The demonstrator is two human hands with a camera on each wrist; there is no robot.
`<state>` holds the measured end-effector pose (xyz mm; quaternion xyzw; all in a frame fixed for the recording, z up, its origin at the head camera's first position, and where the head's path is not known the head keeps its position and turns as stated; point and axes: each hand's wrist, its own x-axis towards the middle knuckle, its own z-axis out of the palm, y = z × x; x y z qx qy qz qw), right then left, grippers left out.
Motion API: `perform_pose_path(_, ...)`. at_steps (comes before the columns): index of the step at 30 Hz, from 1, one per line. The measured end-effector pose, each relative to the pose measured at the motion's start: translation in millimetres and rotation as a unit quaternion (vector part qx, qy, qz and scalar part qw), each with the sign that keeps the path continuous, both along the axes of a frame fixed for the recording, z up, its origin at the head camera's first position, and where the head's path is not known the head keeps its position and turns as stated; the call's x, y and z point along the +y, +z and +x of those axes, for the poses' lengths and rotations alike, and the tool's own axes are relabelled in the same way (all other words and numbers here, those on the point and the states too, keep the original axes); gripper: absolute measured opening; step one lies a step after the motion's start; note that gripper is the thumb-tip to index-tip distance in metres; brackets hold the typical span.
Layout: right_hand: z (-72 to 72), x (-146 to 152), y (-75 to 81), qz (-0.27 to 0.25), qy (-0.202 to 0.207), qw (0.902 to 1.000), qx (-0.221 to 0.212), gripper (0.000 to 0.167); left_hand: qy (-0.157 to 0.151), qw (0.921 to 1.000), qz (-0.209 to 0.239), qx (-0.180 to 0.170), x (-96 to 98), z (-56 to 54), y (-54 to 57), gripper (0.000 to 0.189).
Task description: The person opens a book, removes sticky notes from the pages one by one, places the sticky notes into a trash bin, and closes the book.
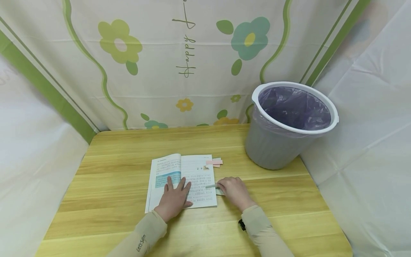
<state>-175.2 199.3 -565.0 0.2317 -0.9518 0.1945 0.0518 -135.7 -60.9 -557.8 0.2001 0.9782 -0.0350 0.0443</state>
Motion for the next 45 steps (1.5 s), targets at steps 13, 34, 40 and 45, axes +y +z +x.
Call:
perform_pose_path(13,-3.6,10,11.8,-0.011,-0.017,0.9994,0.027,0.013,0.009,0.9997,0.008,-0.022,1.3,-1.2,1.0,0.077)
perform_pose_path(34,-21.5,48,67.4,-0.036,-0.026,0.9886,0.144,0.015,0.007,0.9999,0.004,-0.014,1.1,-2.4,-1.9,0.076)
perform_pose_path(40,-24.4,59,86.3,-0.028,-0.029,0.9852,0.166,0.015,0.008,0.9998,0.001,-0.019,1.2,-2.1,-0.8,0.076)
perform_pose_path(45,-25.3,68,104.6,-0.032,-0.025,0.9799,0.195,0.015,0.008,0.9998,0.005,-0.020,1.2,-1.6,-0.2,0.076)
